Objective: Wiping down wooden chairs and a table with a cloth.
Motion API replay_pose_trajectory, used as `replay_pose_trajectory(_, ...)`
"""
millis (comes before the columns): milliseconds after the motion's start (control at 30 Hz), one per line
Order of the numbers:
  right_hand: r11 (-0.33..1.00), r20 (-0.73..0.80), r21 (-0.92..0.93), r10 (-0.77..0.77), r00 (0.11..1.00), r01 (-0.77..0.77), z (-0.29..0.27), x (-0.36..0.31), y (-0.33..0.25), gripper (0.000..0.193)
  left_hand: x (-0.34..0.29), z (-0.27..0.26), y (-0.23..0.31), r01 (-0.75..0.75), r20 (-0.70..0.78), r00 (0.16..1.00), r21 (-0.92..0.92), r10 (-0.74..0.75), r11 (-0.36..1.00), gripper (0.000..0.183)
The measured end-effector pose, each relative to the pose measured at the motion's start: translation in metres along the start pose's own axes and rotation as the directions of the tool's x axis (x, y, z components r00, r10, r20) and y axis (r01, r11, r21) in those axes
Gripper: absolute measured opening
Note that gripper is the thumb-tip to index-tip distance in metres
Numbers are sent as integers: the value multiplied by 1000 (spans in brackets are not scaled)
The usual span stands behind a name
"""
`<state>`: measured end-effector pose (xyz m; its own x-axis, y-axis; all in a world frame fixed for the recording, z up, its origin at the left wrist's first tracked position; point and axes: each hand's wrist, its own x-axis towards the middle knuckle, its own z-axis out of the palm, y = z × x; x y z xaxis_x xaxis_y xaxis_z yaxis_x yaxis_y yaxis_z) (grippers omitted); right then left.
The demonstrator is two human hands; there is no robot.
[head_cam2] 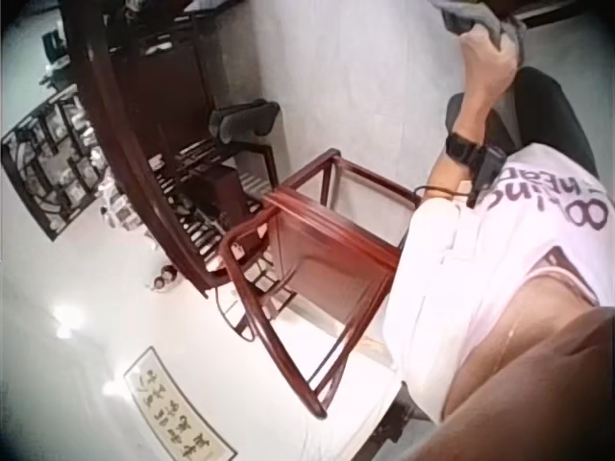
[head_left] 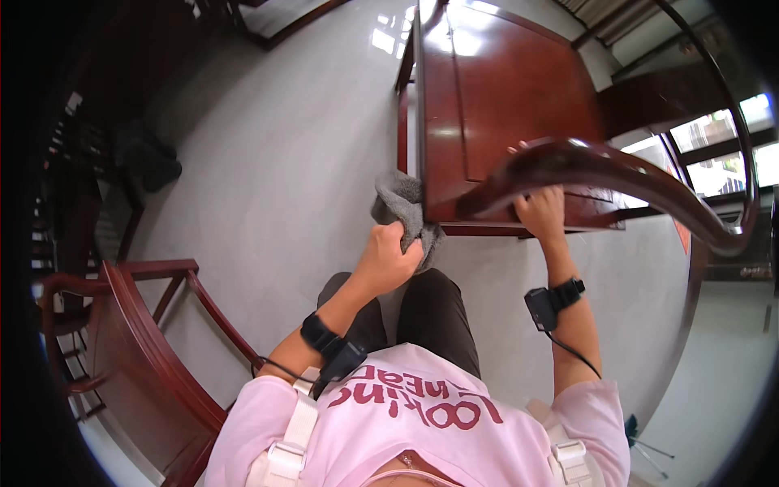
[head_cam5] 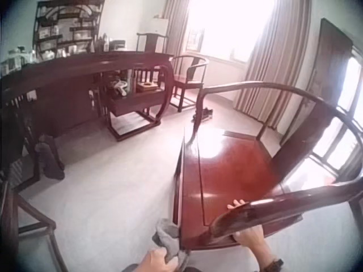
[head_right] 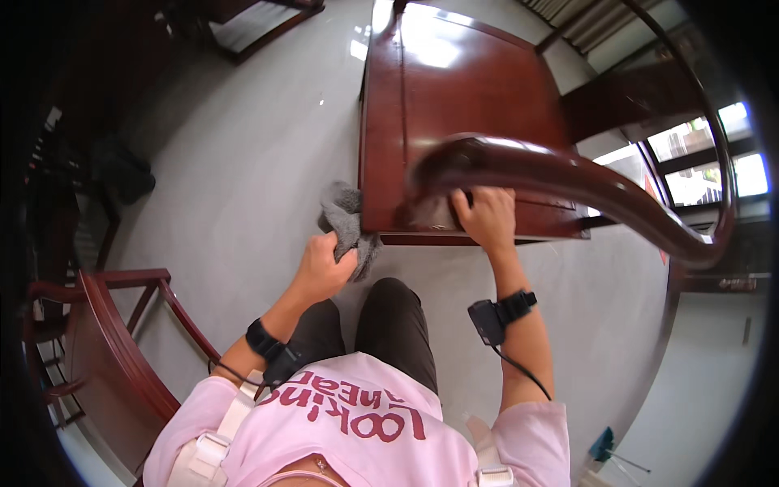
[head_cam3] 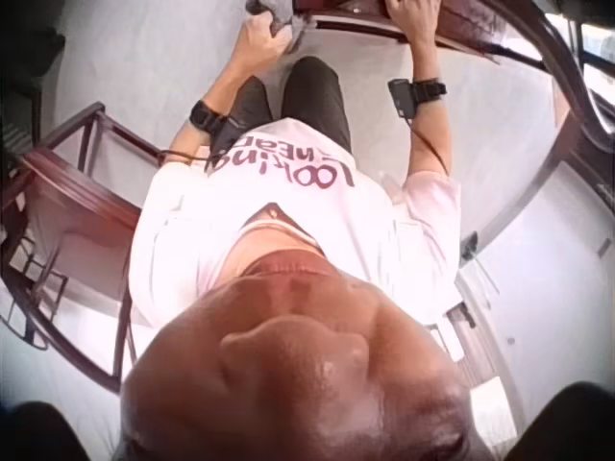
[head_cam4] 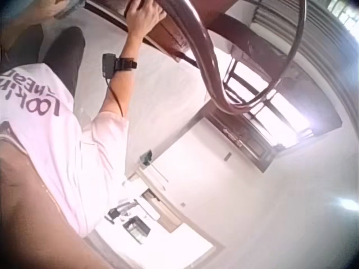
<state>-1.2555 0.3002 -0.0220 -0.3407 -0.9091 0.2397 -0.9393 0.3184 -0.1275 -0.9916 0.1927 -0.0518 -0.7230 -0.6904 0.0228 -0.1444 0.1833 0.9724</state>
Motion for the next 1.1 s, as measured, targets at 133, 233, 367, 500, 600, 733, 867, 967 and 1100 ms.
replay_pose_trajectory(133, 967, -408, 165, -111, 906, 193, -13, -6, -8, 29, -28, -5, 54, -93, 119, 989, 35, 88, 995, 17)
replay_pose_trajectory(233, 812, -314, 563, 37, 949, 155, -28, -40, -21, 31, -42, 13, 66, -106, 165, 981, 12, 102, 994, 19)
replay_pose_trajectory(367, 412, -18, 903, -236, 972, 117, -34, -95, -58, 66, -38, 45, 57, 140, 338, 941, -290, -35, 947, 27)
replay_pose_trajectory(500, 271, 122, 959, -132, 984, -82, -56, -112, -21, 54, -14, 56, 100, 116, 598, 801, -165, 5, 979, 32)
replay_pose_trajectory(600, 368, -111, 927, 103, 988, 66, -79, -99, 21, 34, -3, 58, 146, -467, 305, 869, 248, 389, 849, 19)
replay_pose_trajectory(733, 871, -555, 489, 263, 789, 54, -108, -63, 98, 55, 9, 9, 149, -669, -275, 549, 420, 789, 613, 30)
replay_pose_trajectory(867, 905, -148, 65, 426, 893, -421, -53, -32, 170, 66, 47, 25, 156, -678, -168, 655, 300, 737, 671, 83)
replay_pose_trajectory(967, 970, -31, -31, 238, 971, -239, -6, 3, 165, 66, 51, 45, 127, -527, -231, 817, 72, 528, 847, 90)
replay_pose_trajectory(1100, 809, 122, 555, -309, 943, 193, 1, 50, 84, 52, 67, 59, 101, -523, -479, 712, 126, 513, 843, 71)
